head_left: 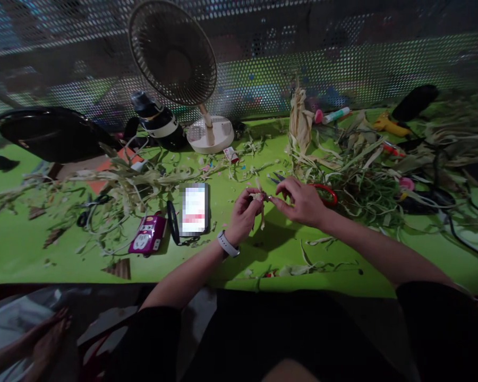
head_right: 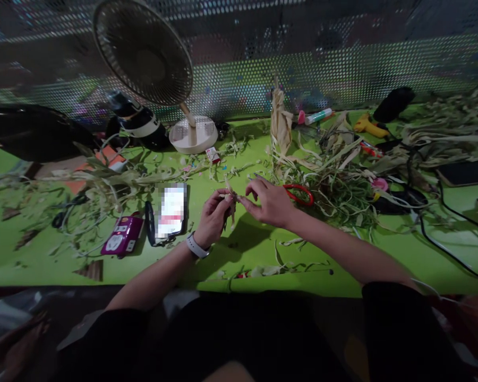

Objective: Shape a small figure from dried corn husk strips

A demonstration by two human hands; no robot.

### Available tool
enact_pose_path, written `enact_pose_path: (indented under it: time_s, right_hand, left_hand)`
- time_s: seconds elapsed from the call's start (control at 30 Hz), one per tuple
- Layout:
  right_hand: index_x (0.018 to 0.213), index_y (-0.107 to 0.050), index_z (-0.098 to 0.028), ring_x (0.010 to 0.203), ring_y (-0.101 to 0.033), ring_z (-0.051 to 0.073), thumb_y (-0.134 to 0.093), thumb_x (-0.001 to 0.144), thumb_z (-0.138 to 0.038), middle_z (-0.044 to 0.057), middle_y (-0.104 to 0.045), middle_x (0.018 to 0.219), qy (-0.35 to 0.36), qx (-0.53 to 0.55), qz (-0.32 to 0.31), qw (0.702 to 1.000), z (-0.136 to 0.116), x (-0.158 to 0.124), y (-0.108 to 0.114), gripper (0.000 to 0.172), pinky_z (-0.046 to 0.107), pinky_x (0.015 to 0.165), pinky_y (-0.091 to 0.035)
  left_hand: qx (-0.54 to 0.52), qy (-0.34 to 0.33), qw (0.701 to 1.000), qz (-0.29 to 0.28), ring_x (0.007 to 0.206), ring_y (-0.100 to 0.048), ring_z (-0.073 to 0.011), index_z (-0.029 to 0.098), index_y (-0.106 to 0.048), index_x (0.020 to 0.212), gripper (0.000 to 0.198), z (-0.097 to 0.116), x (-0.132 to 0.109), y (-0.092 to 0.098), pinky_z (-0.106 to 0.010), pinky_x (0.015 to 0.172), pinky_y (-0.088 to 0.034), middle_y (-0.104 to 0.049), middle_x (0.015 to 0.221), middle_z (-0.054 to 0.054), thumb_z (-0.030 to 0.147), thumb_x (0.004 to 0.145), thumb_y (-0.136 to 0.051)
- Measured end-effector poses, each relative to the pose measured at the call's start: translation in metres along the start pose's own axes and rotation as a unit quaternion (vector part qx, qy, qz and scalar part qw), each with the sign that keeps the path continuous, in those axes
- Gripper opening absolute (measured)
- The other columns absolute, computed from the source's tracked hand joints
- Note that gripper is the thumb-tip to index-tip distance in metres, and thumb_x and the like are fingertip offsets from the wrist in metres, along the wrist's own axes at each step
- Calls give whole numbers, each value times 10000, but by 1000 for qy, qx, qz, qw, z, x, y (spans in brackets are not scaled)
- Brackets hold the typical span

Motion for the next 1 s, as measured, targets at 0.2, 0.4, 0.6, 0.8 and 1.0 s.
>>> enact_pose_path:
  time_s: [0.2,0.4,0.6,0.8,1.0]
  right_hand:
    - [1040,-621,-225,746,-506,165,-462,929,-203,48,-633,873,290,-184,-25,939,-26,-16,-18,194,308,621,-364]
    - [1025,-648,-235,794,-509,158,-466,941,-153,33,-644,897,345,-213,27,914,-40,-22,-9,217,314,672,-403]
    - [907,-677,-248,862,-559,172,-600,898,-287,39,-605,894,128,21,173,976,-25,-10,11,87,323,725,-473]
    - [802,-667,-209,831,-642,182,-590,887,-441,36,-691,850,-54,234,76,968,-17,0,4,259,394,829,-505]
    - [752,-658,-202,776,-612,189,-608,865,-477,36,-685,776,-67,206,124,968,-17,-5,6,301,391,801,-480]
  left_hand:
    - [-26,11,999,32,568,-445,-51,181,-594,823,316,0,0,0,-190,548,-371,-569,713,38,388,674,-780]
    - [-18,26,1000,-1,537,-423,-48,180,-600,834,298,-2,-3,-3,-181,521,-356,-533,643,52,389,697,-762]
    - [2,53,996,-70,560,-445,-40,177,-629,815,239,2,-3,-3,-162,538,-364,-569,667,41,349,707,-754]
    - [2,122,986,-109,579,-465,-49,161,-627,721,225,3,0,-2,-171,557,-384,-540,649,38,314,660,-779]
    - [-22,132,985,-110,574,-457,-48,165,-625,742,239,2,0,-2,-164,554,-377,-526,640,41,337,672,-775]
Point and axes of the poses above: each hand's wrist, its own x-axis towards the middle knuckle, its own y-axis out of the back of the hand, z = x × y, the point moved 4 cm from there along x, towards the middle knuckle
